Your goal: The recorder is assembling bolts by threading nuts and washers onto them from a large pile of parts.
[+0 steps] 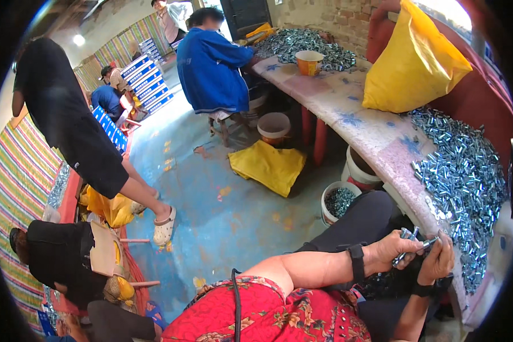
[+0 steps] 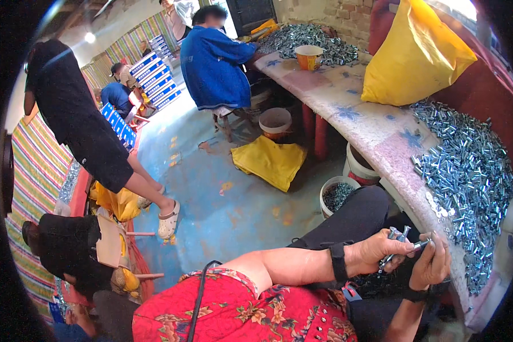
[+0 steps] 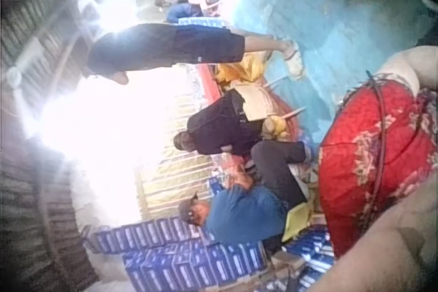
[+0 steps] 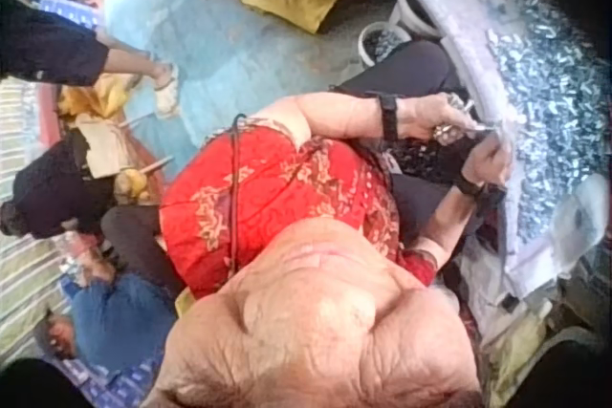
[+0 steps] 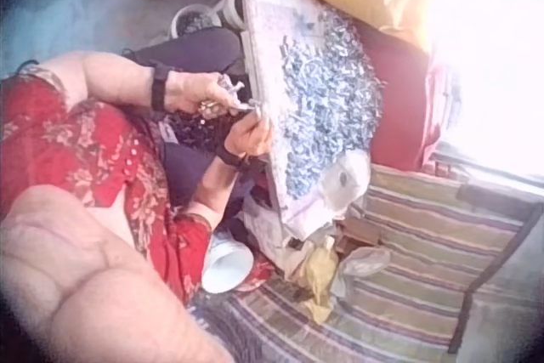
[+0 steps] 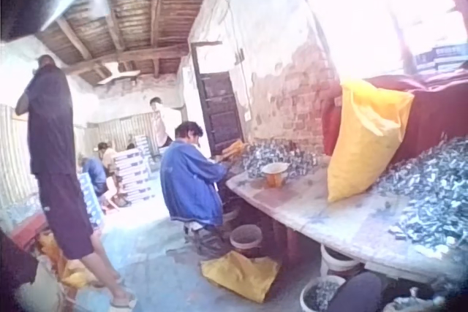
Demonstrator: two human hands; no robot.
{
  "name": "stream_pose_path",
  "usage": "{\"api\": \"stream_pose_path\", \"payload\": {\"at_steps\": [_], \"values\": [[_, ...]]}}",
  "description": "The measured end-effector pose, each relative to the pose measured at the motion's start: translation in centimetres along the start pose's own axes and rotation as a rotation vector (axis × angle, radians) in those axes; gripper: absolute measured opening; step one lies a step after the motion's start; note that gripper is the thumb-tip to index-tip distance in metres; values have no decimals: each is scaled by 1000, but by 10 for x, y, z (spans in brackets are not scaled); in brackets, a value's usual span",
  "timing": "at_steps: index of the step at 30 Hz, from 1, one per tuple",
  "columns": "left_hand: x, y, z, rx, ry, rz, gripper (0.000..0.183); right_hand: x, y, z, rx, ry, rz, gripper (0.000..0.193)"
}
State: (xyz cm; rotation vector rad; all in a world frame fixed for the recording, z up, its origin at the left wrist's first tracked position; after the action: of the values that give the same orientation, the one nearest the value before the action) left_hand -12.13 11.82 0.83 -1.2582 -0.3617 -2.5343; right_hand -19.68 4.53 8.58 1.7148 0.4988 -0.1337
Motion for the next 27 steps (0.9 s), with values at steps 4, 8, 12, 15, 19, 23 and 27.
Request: {"api": "stream_pose_path", "payload": {"at_steps": [4, 8, 12, 15, 19, 23, 27], "values": [[1, -4, 19, 160, 254, 77, 20, 8, -16, 22, 555, 376, -69, 19], [7, -15, 37, 230, 578, 84, 16, 12, -30, 25, 773, 748, 32, 20], [8, -19, 47, 385, 801, 14, 13, 13, -35, 6, 922, 954, 99, 17], [4, -19, 42, 349, 875, -6, 15, 6, -27, -11, 880, 763, 56, 12], [1, -12, 32, 236, 986, -36, 16, -4, -38, -5, 819, 645, 19, 13], [-2, 14, -4, 41, 788, -68, 15, -25, -54, 14, 785, 522, 150, 6], [-1, 40, -49, -93, 636, -167, 18, -54, -73, 37, 734, 211, 136, 7]]}}
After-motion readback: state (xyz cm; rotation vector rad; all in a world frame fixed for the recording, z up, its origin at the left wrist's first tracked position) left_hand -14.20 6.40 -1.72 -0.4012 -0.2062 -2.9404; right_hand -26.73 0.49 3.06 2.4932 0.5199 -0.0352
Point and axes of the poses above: each hand's wrist, its own y-axis towards the middle knuckle, its own x-axis out of the palm, z = x × y, the point moved 7 cm from there along y, towards the middle knuckle, and after that the axes turned 3 degrees about x, right-handed, at the moved point
